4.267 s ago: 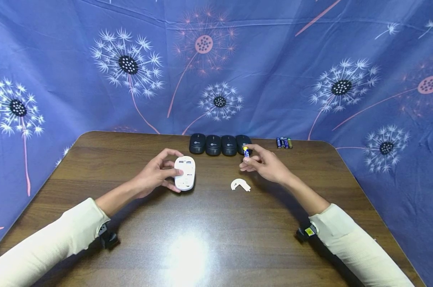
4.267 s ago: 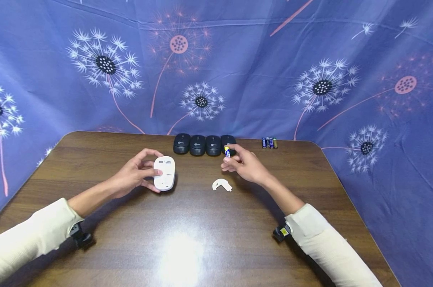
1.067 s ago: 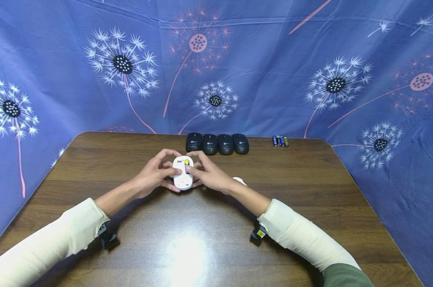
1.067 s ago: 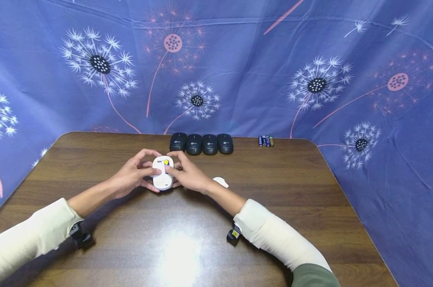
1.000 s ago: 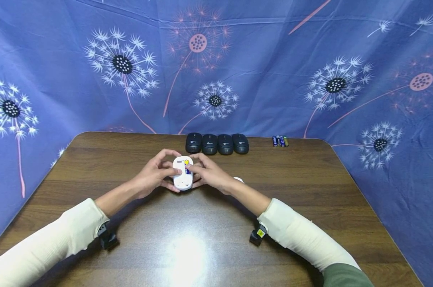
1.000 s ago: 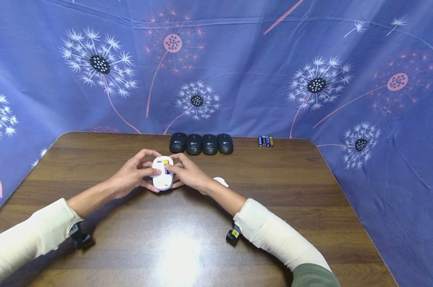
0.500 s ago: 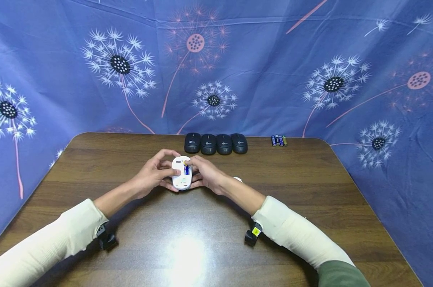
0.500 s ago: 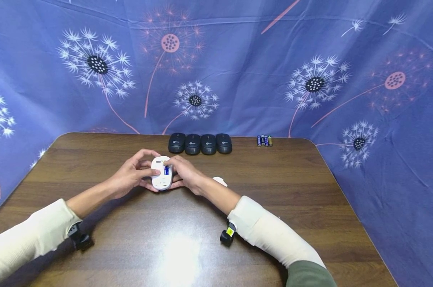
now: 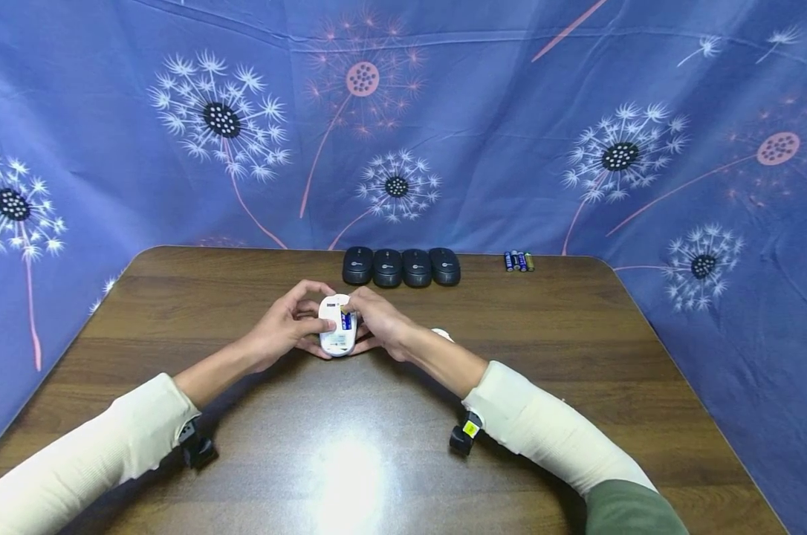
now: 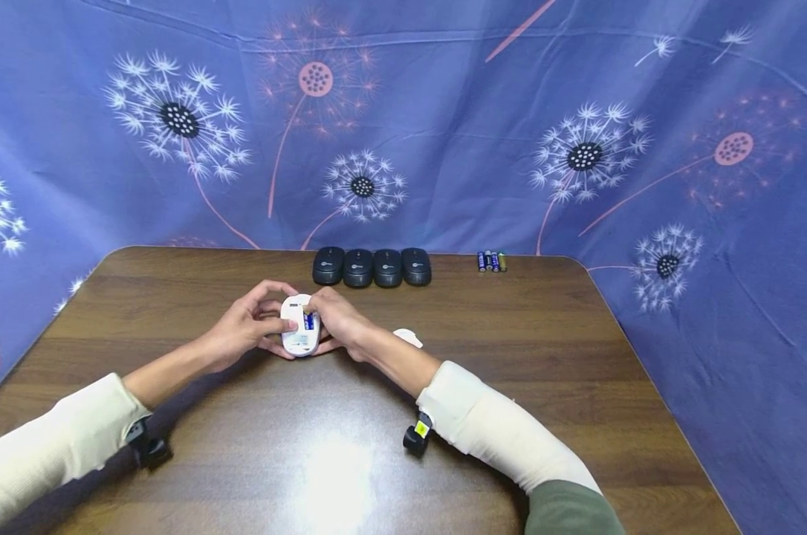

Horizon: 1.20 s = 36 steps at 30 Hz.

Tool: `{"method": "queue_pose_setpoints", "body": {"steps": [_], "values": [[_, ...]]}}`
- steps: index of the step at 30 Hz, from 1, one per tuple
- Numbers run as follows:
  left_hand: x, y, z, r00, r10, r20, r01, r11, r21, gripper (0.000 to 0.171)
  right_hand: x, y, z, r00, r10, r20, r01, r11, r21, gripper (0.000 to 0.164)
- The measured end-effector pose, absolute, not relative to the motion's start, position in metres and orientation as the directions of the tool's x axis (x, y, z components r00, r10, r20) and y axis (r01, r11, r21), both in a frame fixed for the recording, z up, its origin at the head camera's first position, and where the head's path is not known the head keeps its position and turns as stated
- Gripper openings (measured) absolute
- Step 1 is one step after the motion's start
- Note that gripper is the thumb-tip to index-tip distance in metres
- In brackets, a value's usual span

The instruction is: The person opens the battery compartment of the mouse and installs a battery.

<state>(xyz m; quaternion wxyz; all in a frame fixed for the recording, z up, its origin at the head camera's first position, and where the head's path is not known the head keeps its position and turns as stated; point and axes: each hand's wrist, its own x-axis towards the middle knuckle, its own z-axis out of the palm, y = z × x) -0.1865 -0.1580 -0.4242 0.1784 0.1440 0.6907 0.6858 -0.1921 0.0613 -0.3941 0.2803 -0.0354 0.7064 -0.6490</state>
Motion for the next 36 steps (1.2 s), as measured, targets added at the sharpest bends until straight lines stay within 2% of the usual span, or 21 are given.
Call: {"method": "queue_pose_setpoints", "body": {"steps": [6, 10, 19, 27, 36], "values": [[-0.189, -0.157, -0.423, -0.894, 0.446, -0.035, -0.036, 0.006, 0.999, 0.057, -0.191, 0.060, -0.396, -0.877, -0.407, -0.257, 0.194, 0.190, -0.962, 0.018], [-0.188, -0.158, -0.423, -0.893, 0.447, -0.056, -0.057, 0.012, 0.998, 0.057, -0.189, 0.060, -0.397, -0.877, -0.425, -0.225, 0.140, 0.220, -0.965, 0.022], [-0.188, -0.160, -0.420, -0.899, 0.423, -0.117, -0.081, 0.104, 0.991, 0.056, -0.193, 0.065, -0.399, -0.867, -0.425, -0.261, 0.166, 0.248, -0.954, 0.023], [-0.186, -0.155, -0.416, -0.911, 0.398, -0.112, -0.074, 0.109, 0.991, 0.057, -0.197, 0.076, -0.400, -0.872, -0.406, -0.274, 0.213, 0.189, -0.959, 0.036], [-0.183, -0.148, -0.418, -0.909, 0.374, -0.184, -0.151, 0.115, 0.982, 0.056, -0.197, 0.089, -0.408, -0.878, -0.414, -0.239, 0.162, 0.212, -0.964, 0.030]]}}
